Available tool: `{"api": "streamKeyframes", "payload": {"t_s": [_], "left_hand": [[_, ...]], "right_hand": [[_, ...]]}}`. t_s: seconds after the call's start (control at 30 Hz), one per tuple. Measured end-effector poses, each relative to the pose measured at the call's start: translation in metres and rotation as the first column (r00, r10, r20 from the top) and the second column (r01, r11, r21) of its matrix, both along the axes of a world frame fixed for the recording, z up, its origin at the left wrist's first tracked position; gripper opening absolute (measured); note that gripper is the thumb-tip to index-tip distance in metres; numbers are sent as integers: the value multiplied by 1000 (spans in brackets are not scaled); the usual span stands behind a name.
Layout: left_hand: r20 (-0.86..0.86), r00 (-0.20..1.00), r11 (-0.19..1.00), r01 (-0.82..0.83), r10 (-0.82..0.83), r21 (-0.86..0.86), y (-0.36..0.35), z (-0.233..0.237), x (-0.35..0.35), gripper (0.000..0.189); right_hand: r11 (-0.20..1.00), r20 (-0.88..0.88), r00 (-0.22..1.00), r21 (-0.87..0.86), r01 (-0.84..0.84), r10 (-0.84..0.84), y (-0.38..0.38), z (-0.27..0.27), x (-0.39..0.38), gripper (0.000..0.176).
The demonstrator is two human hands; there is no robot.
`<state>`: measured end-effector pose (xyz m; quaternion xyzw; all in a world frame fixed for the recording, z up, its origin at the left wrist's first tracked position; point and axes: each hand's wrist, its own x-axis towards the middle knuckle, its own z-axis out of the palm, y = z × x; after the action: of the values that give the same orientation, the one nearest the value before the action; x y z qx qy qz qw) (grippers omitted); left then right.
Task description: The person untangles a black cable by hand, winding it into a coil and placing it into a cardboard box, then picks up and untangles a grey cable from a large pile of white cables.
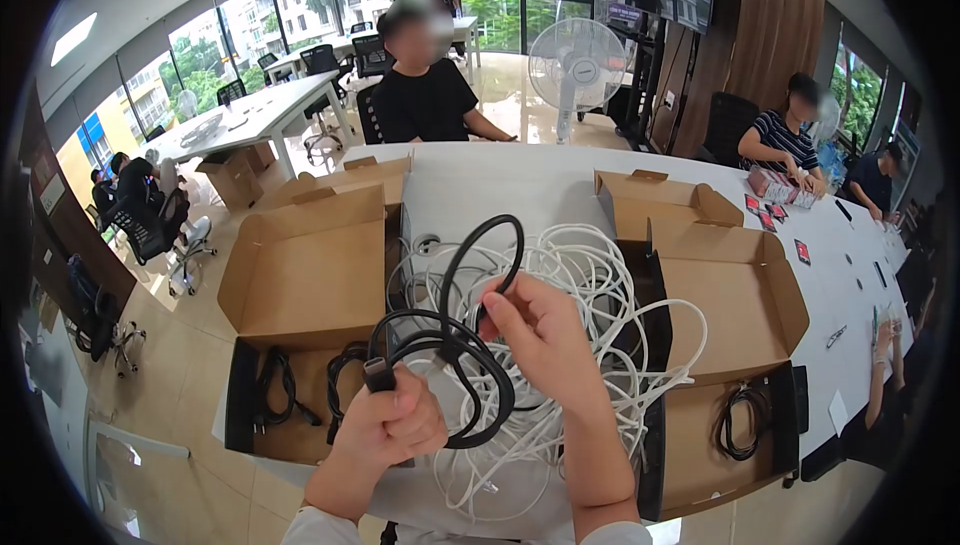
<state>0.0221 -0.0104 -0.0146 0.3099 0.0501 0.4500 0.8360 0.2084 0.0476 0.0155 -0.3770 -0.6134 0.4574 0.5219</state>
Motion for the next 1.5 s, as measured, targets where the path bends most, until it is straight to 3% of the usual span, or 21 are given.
{"api": "streamKeyframes", "payload": {"t_s": [0.17,0.33,0.57,0.73,0.87,0.93,1.03,1.1,1.13,1.23,1.27,1.37,1.4,1.5], "left_hand": [[43,999,998,30,-32,47,9,-4,-4,31],[5,999,999,46,-46,-26,6,-2,-2,33],[78,992,995,98,-98,0,13,-3,-9,32],[5,1000,999,-1,1,53,13,0,-8,35],[-7,999,998,-31,32,50,15,1,-9,35],[16,1000,999,4,-5,49,16,-2,-11,31],[3,1000,1000,-2,2,14,15,-1,-8,23],[-94,994,997,-68,64,-45,11,1,-9,21],[-141,986,993,-103,93,-62,12,4,-8,21],[-144,986,984,-106,85,-144,13,8,-6,14],[-115,979,970,-183,166,-161,12,4,-1,13],[-145,966,914,-252,216,-317,12,8,2,13],[-54,988,947,-152,142,-282,17,2,-2,13],[-156,969,917,-235,194,-321,18,9,2,16]], "right_hand": [[990,-114,985,-46,-134,128,-5,2,4,13],[980,-132,972,-18,-199,195,-1,-1,0,14],[936,-309,923,-191,-296,229,0,-2,0,15],[800,-535,786,-299,-520,311,-2,-4,-3,18],[630,-680,609,-271,-727,410,6,-26,-6,20],[600,-695,574,-254,-759,433,8,-28,-6,21],[552,-731,488,-184,-813,476,13,-36,-6,22],[533,-738,474,-184,-826,481,12,-41,-6,22],[494,-765,401,-126,-860,504,14,-43,-7,23],[505,-768,421,-149,-850,482,10,-43,-14,26],[478,-720,412,-126,-869,559,10,-34,-14,21],[497,-757,374,-75,-865,536,8,-24,-18,19],[488,-786,345,-63,-871,513,7,-25,-19,19],[502,-779,390,-113,-858,492,12,-33,-17,19]]}}
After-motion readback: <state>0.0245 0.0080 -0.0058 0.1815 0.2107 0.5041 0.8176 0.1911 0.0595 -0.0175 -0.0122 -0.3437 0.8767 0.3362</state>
